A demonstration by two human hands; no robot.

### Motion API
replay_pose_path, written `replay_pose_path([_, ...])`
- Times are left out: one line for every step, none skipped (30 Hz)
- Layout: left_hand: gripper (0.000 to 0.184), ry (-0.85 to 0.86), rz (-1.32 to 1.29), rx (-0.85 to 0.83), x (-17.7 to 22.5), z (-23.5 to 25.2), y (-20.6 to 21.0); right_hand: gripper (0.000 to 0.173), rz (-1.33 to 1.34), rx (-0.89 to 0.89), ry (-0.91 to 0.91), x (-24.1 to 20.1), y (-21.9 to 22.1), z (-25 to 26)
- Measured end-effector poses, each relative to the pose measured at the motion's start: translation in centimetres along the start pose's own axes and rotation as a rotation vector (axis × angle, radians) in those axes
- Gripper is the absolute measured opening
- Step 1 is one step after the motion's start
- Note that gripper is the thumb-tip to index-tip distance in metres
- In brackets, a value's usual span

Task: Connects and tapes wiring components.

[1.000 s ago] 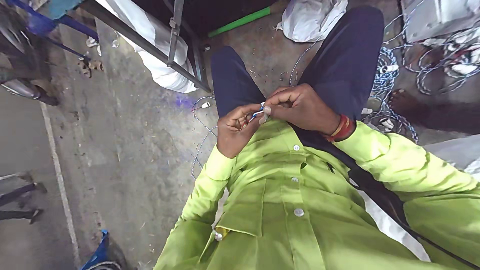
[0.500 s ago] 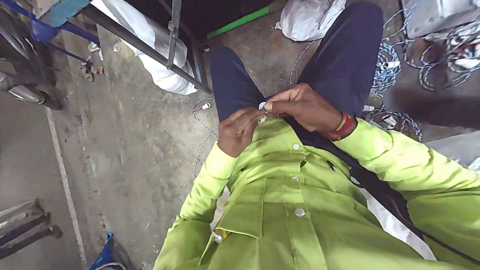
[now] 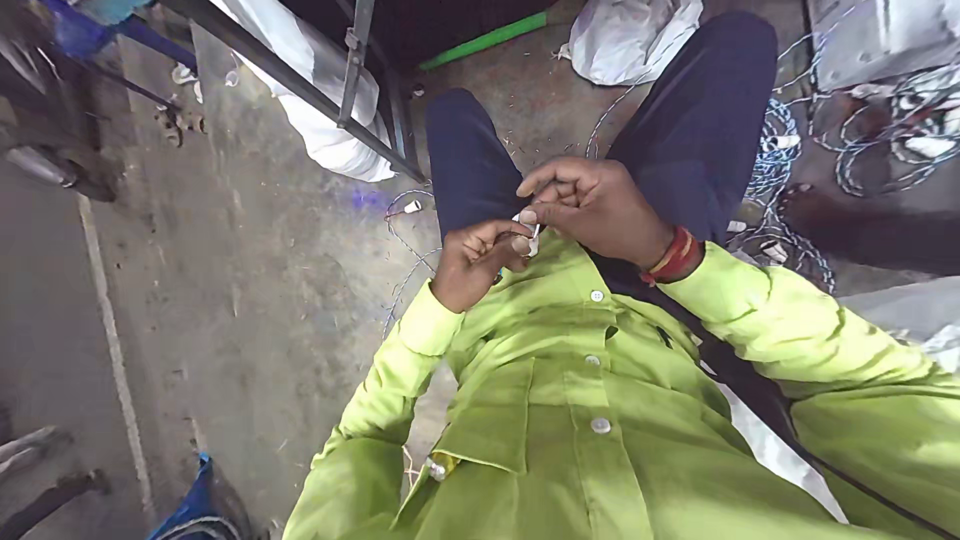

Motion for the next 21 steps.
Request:
replay_pose_path([0.016,-0.028,-0.045,0.015,0.0,0.0,-0.1,0.017,0.040,-0.041,-0.017,-0.1,0.0,0.0])
replay_pose_path([0.016,-0.056,-0.078,0.026,-0.1,0.1,-0.1,0.013,0.047,-0.081,-0.051,-0.2,-0.1,0.0])
replay_pose_path([0.016,-0.088,-0.104,0.036,-0.1,0.2,-0.1,0.013,0.030,-0.118,-0.082,-0.2,-0.3,-0.1])
replay_pose_path([0.016,-0.111,-0.116,0.043,-0.1,0.3,0.0,0.014,-0.003,-0.150,-0.102,-0.2,-0.6,-0.2])
replay_pose_path([0.016,-0.123,-0.116,0.043,-0.1,0.4,0.0,0.016,-0.041,-0.182,-0.123,-0.1,-0.9,-0.3])
replay_pose_path([0.015,-0.130,-0.110,0.041,-0.1,0.5,0.0,0.016,-0.083,-0.216,-0.151,-0.1,-1.2,-0.4])
replay_pose_path([0.015,-0.137,-0.107,0.038,-0.1,0.6,0.0,0.017,-0.126,-0.231,-0.185,-0.1,-1.4,-0.6])
replay_pose_path([0.015,-0.143,-0.104,0.034,-0.1,0.7,0.1,0.017,-0.159,-0.225,-0.211,-0.2,-1.5,-0.8])
replay_pose_path([0.015,-0.148,-0.101,0.032,0.0,0.8,0.2,0.018,-0.184,-0.203,-0.232,-0.3,-1.5,-0.9])
replay_pose_path([0.014,-0.152,-0.100,0.035,0.1,1.0,0.3,0.017,-0.206,-0.164,-0.259,-0.4,-1.6,-1.0])
replay_pose_path([0.014,-0.150,-0.099,0.036,0.1,1.1,0.4,0.016,-0.228,-0.117,-0.287,-0.5,-1.6,-1.0])
replay_pose_path([0.014,-0.147,-0.092,0.038,0.2,1.2,0.4,0.015,-0.254,-0.075,-0.310,-0.7,-1.6,-1.0])
replay_pose_path([0.014,-0.141,-0.083,0.048,0.2,1.3,0.3,0.015,-0.272,-0.044,-0.320,-0.8,-1.5,-1.0])
replay_pose_path([0.014,-0.135,-0.073,0.068,0.2,1.4,0.2,0.016,-0.282,-0.018,-0.311,-0.8,-1.4,-0.9])
replay_pose_path([0.014,-0.129,-0.068,0.094,0.2,1.4,0.1,0.016,-0.288,0.007,-0.281,-0.8,-1.3,-0.9])
replay_pose_path([0.014,-0.120,-0.066,0.130,0.2,1.3,0.1,0.017,-0.290,0.029,-0.232,-0.6,-1.1,-0.8])
replay_pose_path([0.014,-0.110,-0.065,0.165,0.2,1.3,0.0,0.016,-0.275,0.046,-0.176,-0.4,-1.0,-0.7])
replay_pose_path([0.014,-0.096,-0.068,0.196,0.2,1.2,0.0,0.015,-0.221,0.053,-0.123,-0.1,-0.8,-0.6])
replay_pose_path([0.014,-0.078,-0.066,0.220,0.2,1.1,0.0,0.012,-0.138,0.053,-0.069,0.3,-0.7,-0.5])
replay_pose_path([0.015,-0.053,-0.049,0.230,0.2,1.0,0.1,0.010,-0.043,0.041,-0.018,0.6,-0.6,-0.4])
replay_pose_path([0.015,-0.018,-0.015,0.230,0.3,0.9,0.2,0.008,0.060,0.021,0.043,0.8,-0.5,-0.4])
Point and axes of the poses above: each hand's wrist, its own z-axis towards the middle knuckle, its own y-axis out of the palm, x = y × z, the point moved 5 cm from there along z, towards the middle knuckle, and after that the axes turned 15 degrees about y, right-handed, at the moved point
